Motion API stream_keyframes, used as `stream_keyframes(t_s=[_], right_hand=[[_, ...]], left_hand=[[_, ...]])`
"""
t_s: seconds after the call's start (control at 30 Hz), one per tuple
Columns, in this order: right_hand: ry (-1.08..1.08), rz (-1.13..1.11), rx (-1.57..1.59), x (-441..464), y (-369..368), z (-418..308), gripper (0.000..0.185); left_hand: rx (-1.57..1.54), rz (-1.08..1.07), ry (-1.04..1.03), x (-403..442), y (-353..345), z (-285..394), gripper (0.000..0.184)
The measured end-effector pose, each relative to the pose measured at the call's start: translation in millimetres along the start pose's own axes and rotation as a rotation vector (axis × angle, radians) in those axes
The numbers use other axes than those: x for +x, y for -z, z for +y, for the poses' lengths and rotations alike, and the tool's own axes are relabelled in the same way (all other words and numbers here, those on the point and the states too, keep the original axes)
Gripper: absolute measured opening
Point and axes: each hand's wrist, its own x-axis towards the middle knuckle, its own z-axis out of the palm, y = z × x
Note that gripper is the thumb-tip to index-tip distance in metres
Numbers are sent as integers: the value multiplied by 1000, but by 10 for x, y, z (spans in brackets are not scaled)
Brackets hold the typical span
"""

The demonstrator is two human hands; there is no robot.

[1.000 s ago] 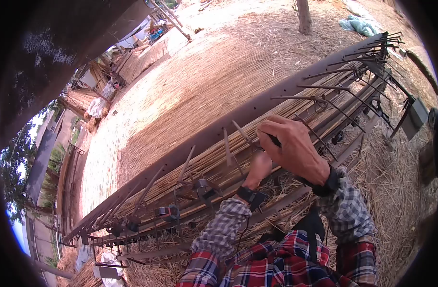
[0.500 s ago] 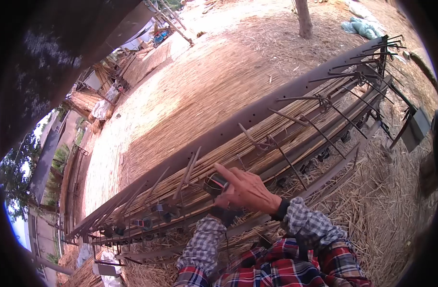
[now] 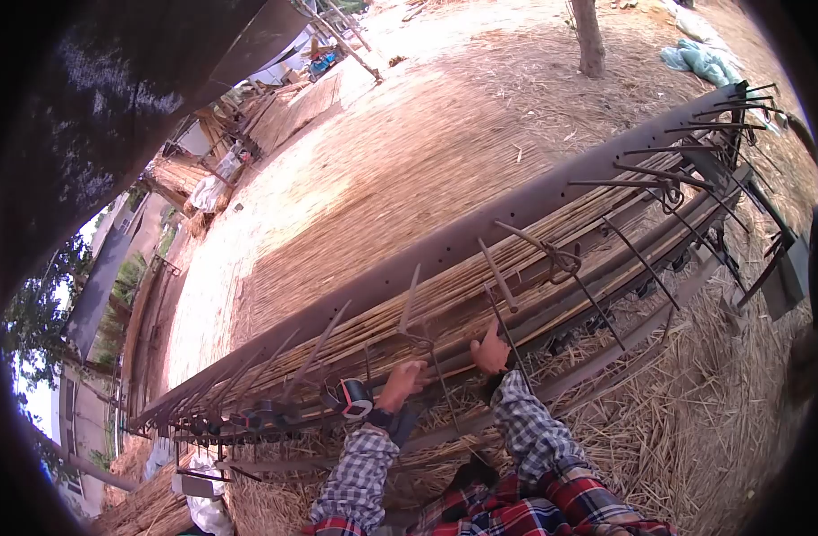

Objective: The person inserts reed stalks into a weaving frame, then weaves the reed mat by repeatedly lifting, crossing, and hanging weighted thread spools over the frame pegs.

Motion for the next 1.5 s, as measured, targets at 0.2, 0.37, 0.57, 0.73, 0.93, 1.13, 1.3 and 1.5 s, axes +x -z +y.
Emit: stream_keyframes(t_s=[0.2, 0.37, 0.57, 0.73, 0.93, 1.13, 1.3, 1.5], right_hand=[[132, -90, 213, -249, 46, 226, 32], [201, -274, 216, -794, 620, 39, 30], [584, -351, 203, -1246, 931, -29, 27], [401, -558, 315, -1323, 1238, -203, 49], [522, -642, 51, -1319, 1411, -228, 53], [601, -610, -82, -1345, 1625, -294, 50], [533, -669, 45, -1359, 1581, -260, 55], [564, -536, 268, -1435, 1489, -369, 41]], left_hand=[[20, 165, -20, -397, -216, 106, 44], [68, 18, -270, -495, -451, 456, 47], [14, -127, -198, -365, -865, 397, 54], [-48, -236, -261, -575, -1102, 211, 49], [-73, -259, -390, -652, -1172, 80, 48], [-213, -381, -289, -718, -1218, 202, 45], [-120, -403, -396, -543, -1153, 74, 42], [28, -479, -416, -565, -919, 399, 42]])
